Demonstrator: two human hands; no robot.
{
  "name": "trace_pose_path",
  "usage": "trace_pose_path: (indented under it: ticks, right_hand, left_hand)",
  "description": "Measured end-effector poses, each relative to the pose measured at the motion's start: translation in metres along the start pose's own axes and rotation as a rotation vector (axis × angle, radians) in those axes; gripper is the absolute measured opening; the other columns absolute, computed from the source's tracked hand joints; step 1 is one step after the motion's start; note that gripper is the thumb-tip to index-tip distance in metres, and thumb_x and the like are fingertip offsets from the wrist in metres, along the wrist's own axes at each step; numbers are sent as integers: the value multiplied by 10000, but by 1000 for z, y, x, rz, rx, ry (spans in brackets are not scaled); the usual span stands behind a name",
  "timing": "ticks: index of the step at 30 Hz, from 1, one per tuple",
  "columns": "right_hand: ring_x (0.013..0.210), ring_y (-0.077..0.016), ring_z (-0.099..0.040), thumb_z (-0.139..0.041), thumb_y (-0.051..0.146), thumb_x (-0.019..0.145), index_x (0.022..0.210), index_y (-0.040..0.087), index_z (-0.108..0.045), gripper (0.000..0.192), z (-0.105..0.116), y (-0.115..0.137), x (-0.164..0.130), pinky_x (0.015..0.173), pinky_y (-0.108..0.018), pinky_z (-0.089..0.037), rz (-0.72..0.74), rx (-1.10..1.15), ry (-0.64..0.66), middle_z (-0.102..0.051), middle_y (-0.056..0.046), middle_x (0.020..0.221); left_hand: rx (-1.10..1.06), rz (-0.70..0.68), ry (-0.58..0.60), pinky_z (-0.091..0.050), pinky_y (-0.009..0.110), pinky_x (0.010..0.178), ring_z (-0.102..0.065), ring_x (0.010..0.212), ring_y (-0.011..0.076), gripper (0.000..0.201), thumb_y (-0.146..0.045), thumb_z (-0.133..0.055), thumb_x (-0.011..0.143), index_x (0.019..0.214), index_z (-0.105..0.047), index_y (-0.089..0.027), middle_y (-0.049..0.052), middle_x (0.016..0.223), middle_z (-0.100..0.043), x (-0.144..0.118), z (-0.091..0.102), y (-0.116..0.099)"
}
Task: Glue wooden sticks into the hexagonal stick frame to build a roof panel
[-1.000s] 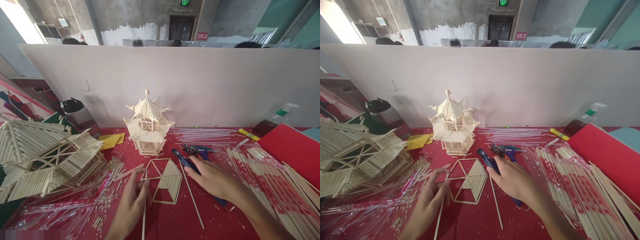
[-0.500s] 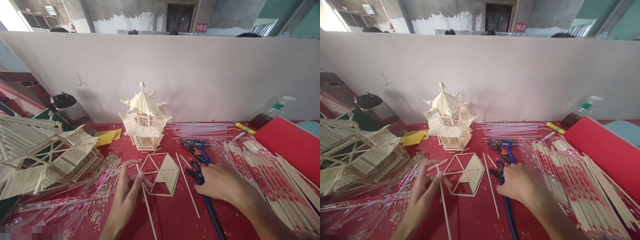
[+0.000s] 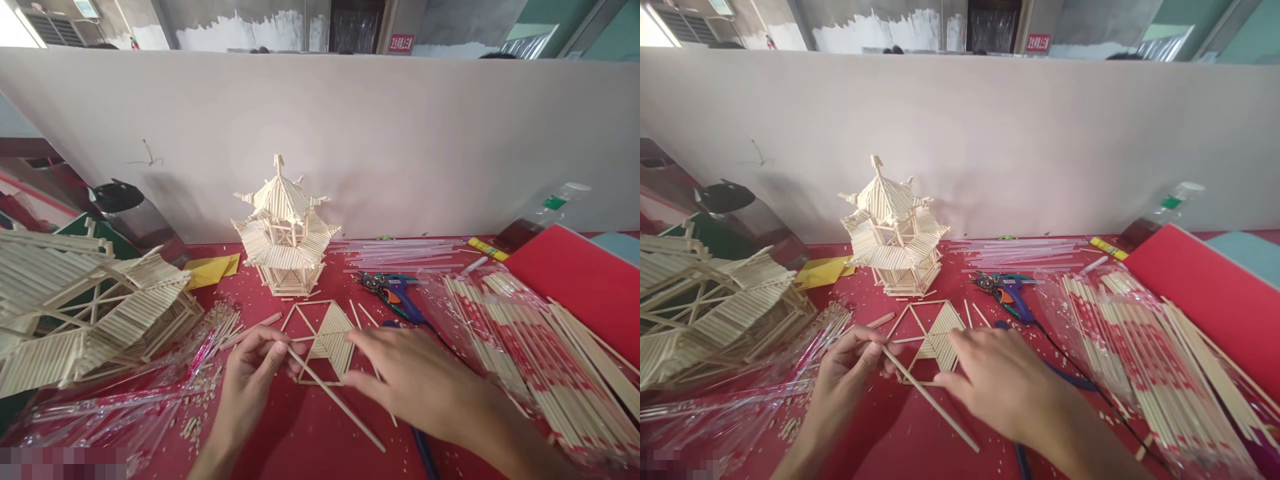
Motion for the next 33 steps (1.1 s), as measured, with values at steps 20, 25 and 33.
trace_pose_path:
  ticks: [20,25,33]
  right_hand:
    - [772,-169,-654,-405,195,1065,962,218,-611,231,-20,39,11,667,-288,-335,212,314,-19,-735,-16,890]
    - [792,-178,-666,-400,188,1066,1002,228,-632,244,-20,38,8,659,-301,-304,227,277,-1,-732,-15,885]
    - [653,-160,-612,-434,215,1054,937,230,-586,192,-21,37,10,583,-302,-230,186,231,20,-692,11,768]
  left_hand:
    - [177,-92,-7,-506,244,639,-617,664,121,201,-387,-626,1001,935,-592,-200,-24,741,-645,-1,1,-9]
    - [267,-123,40,-479,251,688,-581,707,117,211,-392,-565,1033,927,-567,-209,-24,793,-600,-5,-4,-13]
    - [202,-25,167,-438,271,715,-533,749,139,254,-427,-529,1037,902,-527,-212,-15,804,-550,-6,-16,-4]
Point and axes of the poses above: each hand's wrist, its own x-axis towards the middle knuckle, its own z-axis out of the back of the hand, y = z × x, the point moved 10 cm from there along x, towards the middle knuckle
